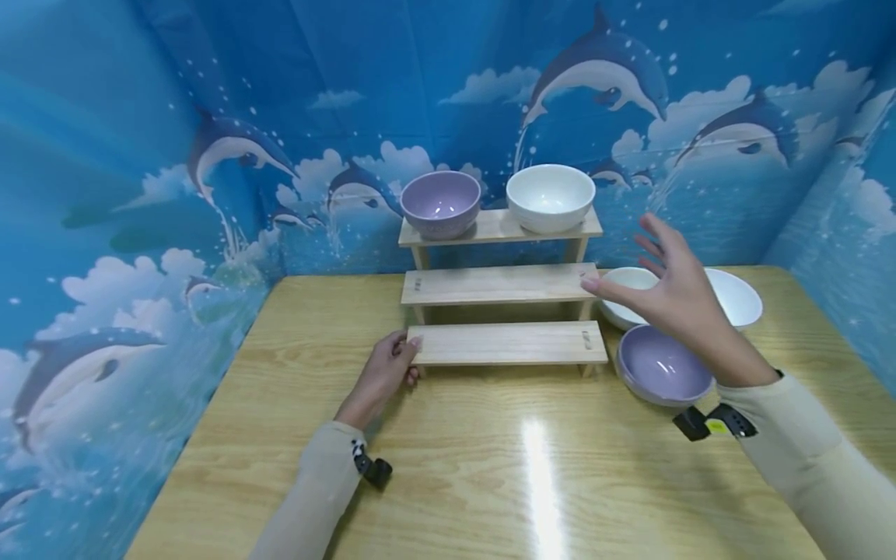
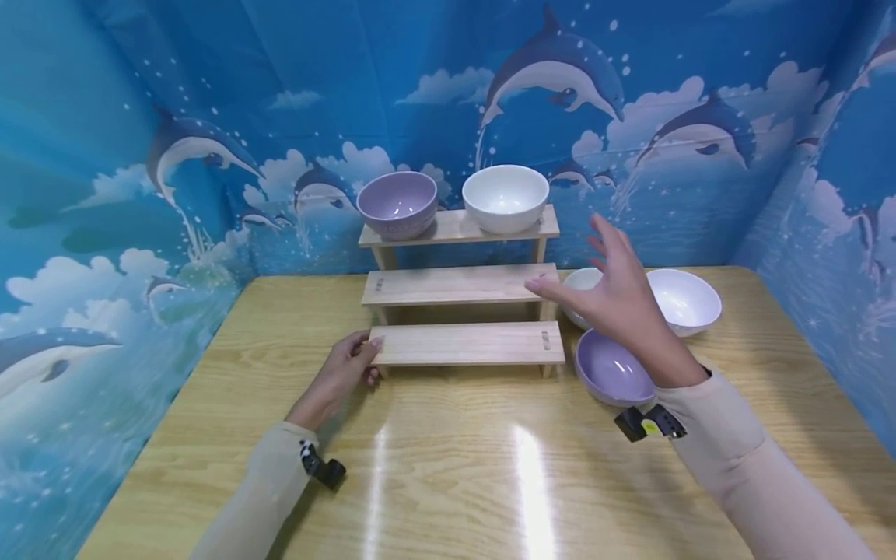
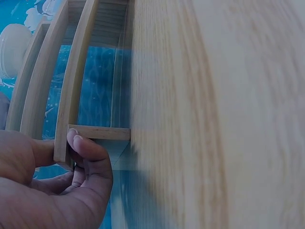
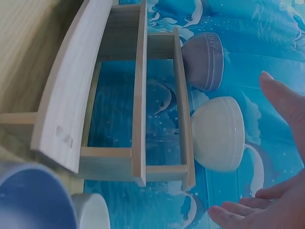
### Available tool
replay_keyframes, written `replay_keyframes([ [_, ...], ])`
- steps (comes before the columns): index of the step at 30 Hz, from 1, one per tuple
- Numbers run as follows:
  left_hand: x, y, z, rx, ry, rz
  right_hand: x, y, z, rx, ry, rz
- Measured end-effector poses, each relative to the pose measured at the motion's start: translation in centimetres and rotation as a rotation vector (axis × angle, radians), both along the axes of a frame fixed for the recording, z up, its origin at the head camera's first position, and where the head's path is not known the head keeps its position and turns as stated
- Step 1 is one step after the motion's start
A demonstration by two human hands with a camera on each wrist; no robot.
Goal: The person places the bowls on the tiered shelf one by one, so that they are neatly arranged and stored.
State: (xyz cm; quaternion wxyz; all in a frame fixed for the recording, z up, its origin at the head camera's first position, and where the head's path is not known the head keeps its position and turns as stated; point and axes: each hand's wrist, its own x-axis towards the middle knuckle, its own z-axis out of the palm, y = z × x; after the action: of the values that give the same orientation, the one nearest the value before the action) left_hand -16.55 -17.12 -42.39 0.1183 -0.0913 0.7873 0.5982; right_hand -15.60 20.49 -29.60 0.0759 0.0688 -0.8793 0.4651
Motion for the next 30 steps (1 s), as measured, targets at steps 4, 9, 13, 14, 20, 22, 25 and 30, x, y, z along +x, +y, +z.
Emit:
replay_keyframes([
  [4,-0.1,0.0,-0.2,-0.009,0.001,0.003,0.7,0.8,-0.4,0.017,-0.002,-0.018],
  [9,0.0,-0.1,-0.2,-0.01,0.016,-0.011,1.5,2.1,-1.1,0.027,-0.011,-0.045],
  [13,0.0,-0.1,-0.3,-0.006,0.013,-0.01,2.0,3.0,-1.8,0.023,-0.029,-0.062],
  [14,0.0,-0.1,-0.3,-0.003,0.011,-0.008,2.1,3.2,-2.0,0.023,-0.032,-0.067],
  [20,0.1,0.0,-0.1,0.0,0.011,-0.009,2.7,4.3,-2.7,0.032,-0.072,-0.12],
  [22,0.0,0.0,-0.1,-0.004,0.012,-0.01,2.8,4.6,-2.9,0.04,-0.085,-0.131],
  [25,0.0,0.0,-0.1,-0.01,0.009,-0.006,2.9,5.1,-3.3,0.052,-0.103,-0.136],
  [30,0.0,0.0,0.0,-0.011,0.007,-0.006,3.1,6.1,-4.1,0.062,-0.112,-0.136],
])
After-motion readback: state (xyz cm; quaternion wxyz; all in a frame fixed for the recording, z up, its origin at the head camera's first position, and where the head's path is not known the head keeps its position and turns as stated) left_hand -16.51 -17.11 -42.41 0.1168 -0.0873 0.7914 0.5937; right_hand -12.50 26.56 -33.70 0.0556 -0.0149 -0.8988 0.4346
